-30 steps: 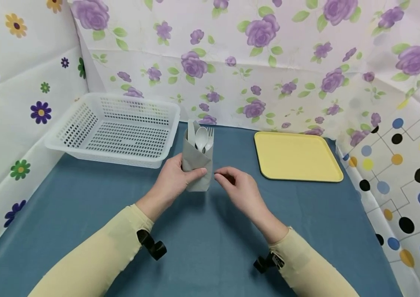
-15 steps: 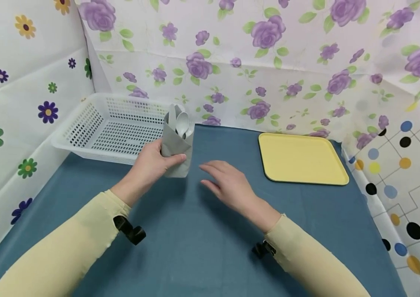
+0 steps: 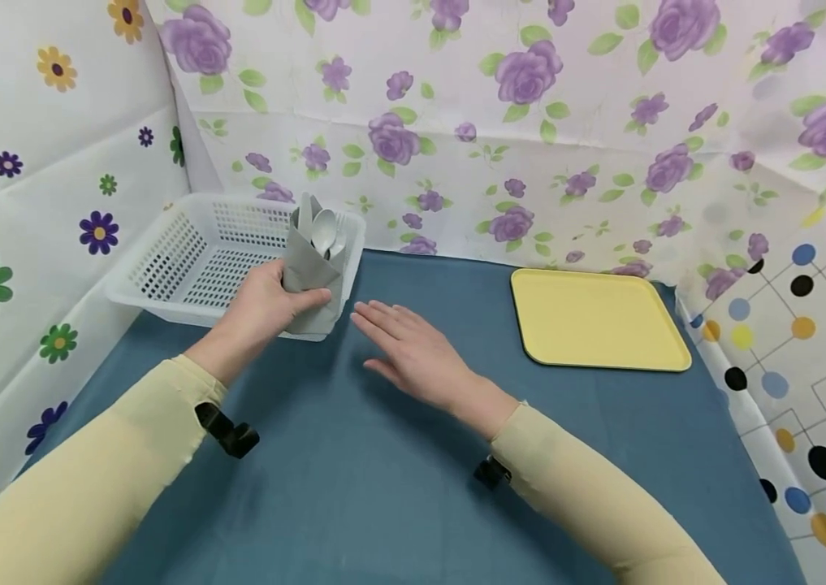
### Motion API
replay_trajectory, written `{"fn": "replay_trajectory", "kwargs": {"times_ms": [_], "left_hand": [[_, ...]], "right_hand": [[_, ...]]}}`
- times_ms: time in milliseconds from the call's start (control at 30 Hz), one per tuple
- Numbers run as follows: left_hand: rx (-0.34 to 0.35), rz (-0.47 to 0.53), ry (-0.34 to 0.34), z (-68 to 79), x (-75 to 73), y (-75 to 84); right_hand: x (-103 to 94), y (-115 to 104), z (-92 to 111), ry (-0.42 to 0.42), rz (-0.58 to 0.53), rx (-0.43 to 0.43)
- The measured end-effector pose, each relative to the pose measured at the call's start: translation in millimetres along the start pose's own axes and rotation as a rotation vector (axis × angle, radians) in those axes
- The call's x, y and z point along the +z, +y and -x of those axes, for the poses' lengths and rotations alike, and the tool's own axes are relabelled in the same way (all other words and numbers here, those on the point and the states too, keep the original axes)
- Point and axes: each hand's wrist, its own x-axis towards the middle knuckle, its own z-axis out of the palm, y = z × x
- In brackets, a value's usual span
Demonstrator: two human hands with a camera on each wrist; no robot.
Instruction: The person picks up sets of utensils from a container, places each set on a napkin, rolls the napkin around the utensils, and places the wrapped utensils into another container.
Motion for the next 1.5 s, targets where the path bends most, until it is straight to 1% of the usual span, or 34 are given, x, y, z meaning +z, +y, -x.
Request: {"fn": "replay_trajectory", "kwargs": {"times_ms": [100,233,333,400,533,767,900,1067,1233,1333,1500], "left_hand": [[-0.003,-0.033,0.016,-6.2,-8.2,-1.8],[-0.019,-0.07,0.019,-15.8,-17.5,-4.5],[-0.034,-0.079,0.002,-23.1,-22.2,-7.6],[-0.037,-0.097,-0.002,-27.9,-25.0,-10.3],[-0.038,-0.103,-0.018,-37.6,-29.2,-16.3],[-0.066,-0.126,-0.057,-55.5,-31.8,-25.8],[-0.096,-0.151,-0.08,-63.1,-33.8,-30.0],[-0.12,-0.223,-0.1,-74.9,-34.2,-38.8],[-0.153,-0.276,-0.11,-85.5,-33.9,-50.0],[-0.17,-0.302,-0.108,-89.1,-33.7,-56.1],[-0.188,-0.366,-0.122,-95.9,-32.0,-59.5]], "right_hand": [[4.4,0,-7,-0.04,0.002,-0.008],[9.9,2,-16,-0.073,-0.005,-0.019],[13.5,4,-21,-0.093,-0.017,-0.031],[15.3,5,-23,-0.106,-0.026,-0.043],[17.7,6,-26,-0.125,-0.032,-0.058],[15.7,11,-31,-0.142,-0.032,-0.075],[14.7,12,-35,-0.128,-0.041,-0.094],[12.2,10,-38,-0.109,-0.036,-0.096],[10.3,8,-39,-0.121,-0.038,-0.086],[10.2,7,-39,-0.123,-0.038,-0.087],[8.9,7,-39,-0.128,-0.03,-0.081]]}}
